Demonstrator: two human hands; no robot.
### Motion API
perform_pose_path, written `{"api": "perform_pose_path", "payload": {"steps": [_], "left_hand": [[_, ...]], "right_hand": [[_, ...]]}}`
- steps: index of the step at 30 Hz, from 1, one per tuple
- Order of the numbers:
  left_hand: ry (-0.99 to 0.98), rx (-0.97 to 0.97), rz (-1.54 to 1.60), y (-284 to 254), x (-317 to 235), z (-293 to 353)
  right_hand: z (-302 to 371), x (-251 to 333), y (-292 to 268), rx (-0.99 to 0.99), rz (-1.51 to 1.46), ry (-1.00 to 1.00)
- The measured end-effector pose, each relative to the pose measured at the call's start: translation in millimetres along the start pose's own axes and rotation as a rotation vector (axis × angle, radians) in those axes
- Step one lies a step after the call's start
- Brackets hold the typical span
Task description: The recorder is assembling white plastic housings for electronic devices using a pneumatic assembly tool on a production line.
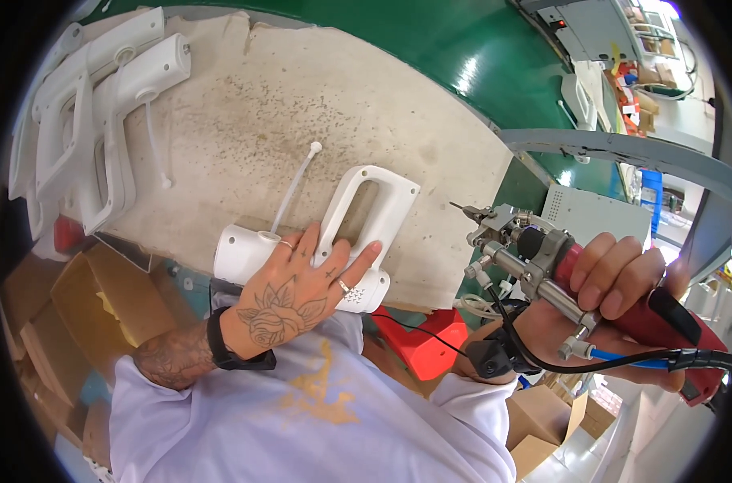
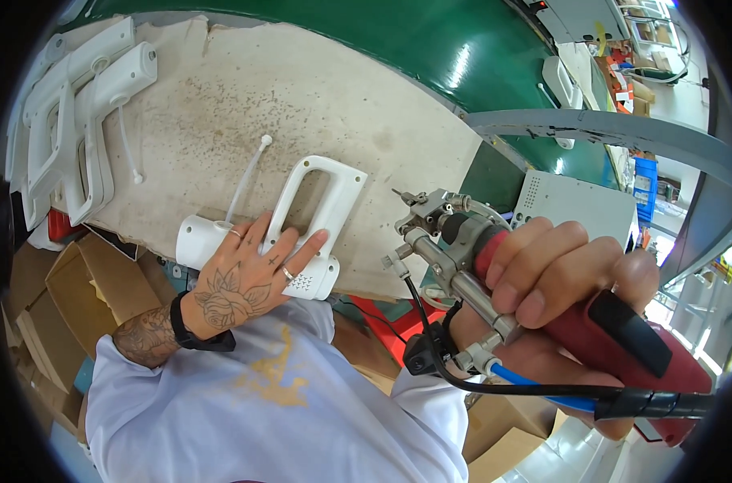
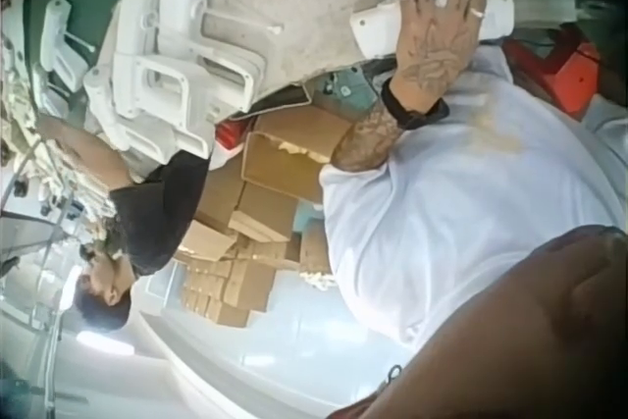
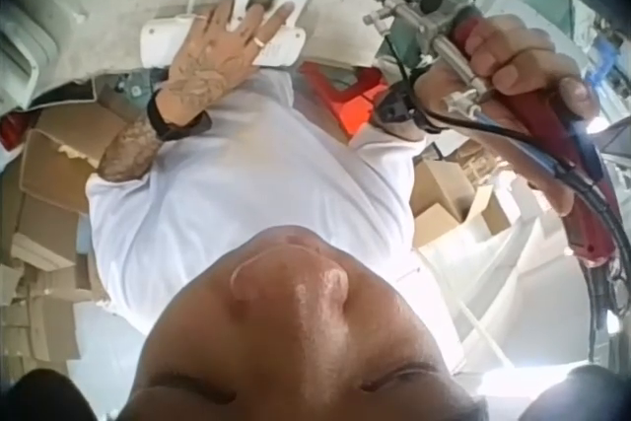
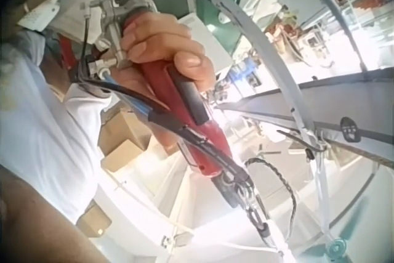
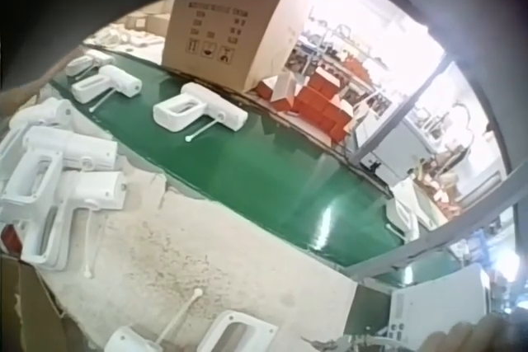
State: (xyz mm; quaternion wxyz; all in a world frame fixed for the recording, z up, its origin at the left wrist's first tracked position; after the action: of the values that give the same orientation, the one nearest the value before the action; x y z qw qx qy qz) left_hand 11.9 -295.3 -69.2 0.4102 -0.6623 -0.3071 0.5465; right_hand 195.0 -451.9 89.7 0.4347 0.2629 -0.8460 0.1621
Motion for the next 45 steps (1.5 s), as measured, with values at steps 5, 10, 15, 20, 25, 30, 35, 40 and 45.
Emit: {"api": "perform_pose_path", "payload": {"steps": [5, 10, 15, 20, 25, 30, 35, 40, 45], "left_hand": [[0.029, -0.004, 0.023, -8, 1, -1], [0.002, 0.005, 0.0, -8, -3, 0], [0.001, 0.022, 0.009, -7, -1, 2], [-0.002, 0.024, 0.024, -8, -1, 2], [-0.035, 0.092, 0.03, -6, -2, 3], [-0.024, 0.082, 0.043, -5, 1, 5], [0.055, -0.052, 0.034, -5, 2, 3], [0.054, -0.042, 0.025, -6, 3, 4], [0.06, -0.044, 0.028, -6, 3, 3]], "right_hand": [[-4, -8, -7, 0.079, -0.064, -0.115], [0, 3, 10, -0.083, 0.102, 0.005], [6, 2, 15, -0.27, 0.177, -0.059], [3, 0, 26, -0.355, 0.159, -0.035], [9, -8, 9, -0.2, 0.209, -0.103], [6, 0, 30, -0.369, 0.459, 0.042], [11, -2, 17, -0.281, 0.226, -0.013], [7, -6, 12, -0.196, 0.174, -0.048], [5, -7, 6, -0.15, 0.12, -0.048]]}}
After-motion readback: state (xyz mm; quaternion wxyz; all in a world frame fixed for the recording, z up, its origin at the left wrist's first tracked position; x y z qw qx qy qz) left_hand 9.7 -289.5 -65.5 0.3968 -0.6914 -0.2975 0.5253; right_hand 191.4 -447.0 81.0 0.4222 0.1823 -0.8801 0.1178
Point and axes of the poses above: each hand's wrist, its own z-axis away from the middle knuckle, its own y-axis out of the palm, x = y × z, the point moved 1 cm from there along -z, towards the middle knuckle, and after that the axes turned 12 degrees about z, right-handed, at the moved point
